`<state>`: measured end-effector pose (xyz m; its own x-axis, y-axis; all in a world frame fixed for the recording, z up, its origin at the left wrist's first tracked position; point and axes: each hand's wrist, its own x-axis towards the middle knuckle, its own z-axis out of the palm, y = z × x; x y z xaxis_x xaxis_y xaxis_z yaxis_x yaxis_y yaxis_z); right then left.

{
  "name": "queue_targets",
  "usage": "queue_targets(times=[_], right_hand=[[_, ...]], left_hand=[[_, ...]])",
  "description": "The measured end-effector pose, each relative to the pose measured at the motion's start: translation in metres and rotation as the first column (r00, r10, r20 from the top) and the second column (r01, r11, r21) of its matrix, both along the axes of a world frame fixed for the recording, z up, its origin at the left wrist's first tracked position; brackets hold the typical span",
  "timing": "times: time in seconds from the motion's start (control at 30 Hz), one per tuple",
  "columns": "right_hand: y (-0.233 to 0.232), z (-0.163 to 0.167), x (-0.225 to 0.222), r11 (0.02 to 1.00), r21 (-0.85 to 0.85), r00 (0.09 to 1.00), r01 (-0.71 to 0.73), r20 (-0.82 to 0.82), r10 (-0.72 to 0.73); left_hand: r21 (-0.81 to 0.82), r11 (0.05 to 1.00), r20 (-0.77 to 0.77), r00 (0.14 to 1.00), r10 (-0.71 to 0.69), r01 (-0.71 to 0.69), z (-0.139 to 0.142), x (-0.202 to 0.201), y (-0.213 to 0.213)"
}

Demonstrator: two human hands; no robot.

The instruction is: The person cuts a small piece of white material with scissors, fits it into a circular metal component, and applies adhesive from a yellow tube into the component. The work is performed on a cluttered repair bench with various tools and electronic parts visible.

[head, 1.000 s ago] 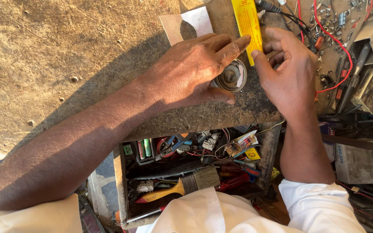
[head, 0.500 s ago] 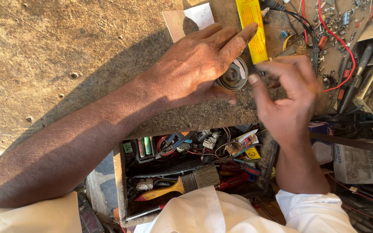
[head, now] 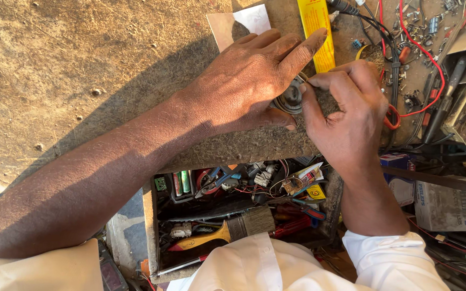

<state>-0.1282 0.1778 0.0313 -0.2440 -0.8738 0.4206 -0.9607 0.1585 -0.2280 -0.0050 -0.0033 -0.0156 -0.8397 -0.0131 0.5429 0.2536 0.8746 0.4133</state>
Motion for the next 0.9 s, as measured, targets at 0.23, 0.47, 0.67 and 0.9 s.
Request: queue_targets(times=[0.23,0.47,0.67,0.9], right_hand=[[0.01,-0.003,-0.015,0.988,-0.11,0.979,0.112,0.182,-0.091],[0.031,-0.013,-0.038,0.962,-0.025,0.957,0.272,0.115,-0.268],[0.026,-0.008,-0.043,0.981,-0.074,0.964,0.178,0.212,-0.159],[-0.01,-0.001,-0.045,0.998,0.035,0.996,0.046,0.069,-0.048]], left_hand=[[0.022,1.0,-0.004,1.0,-0.013,0.013,0.001,-0.001,-0.002],[0.099,0.994,0.094,0.994,-0.049,0.04,0.0,-0.001,0.002],[0.193,0.98,0.05,0.997,-0.065,0.054,-0.002,-0.001,0.0],[0.215,0.97,-0.038,0.994,-0.106,0.112,-0.001,0.001,-0.003]])
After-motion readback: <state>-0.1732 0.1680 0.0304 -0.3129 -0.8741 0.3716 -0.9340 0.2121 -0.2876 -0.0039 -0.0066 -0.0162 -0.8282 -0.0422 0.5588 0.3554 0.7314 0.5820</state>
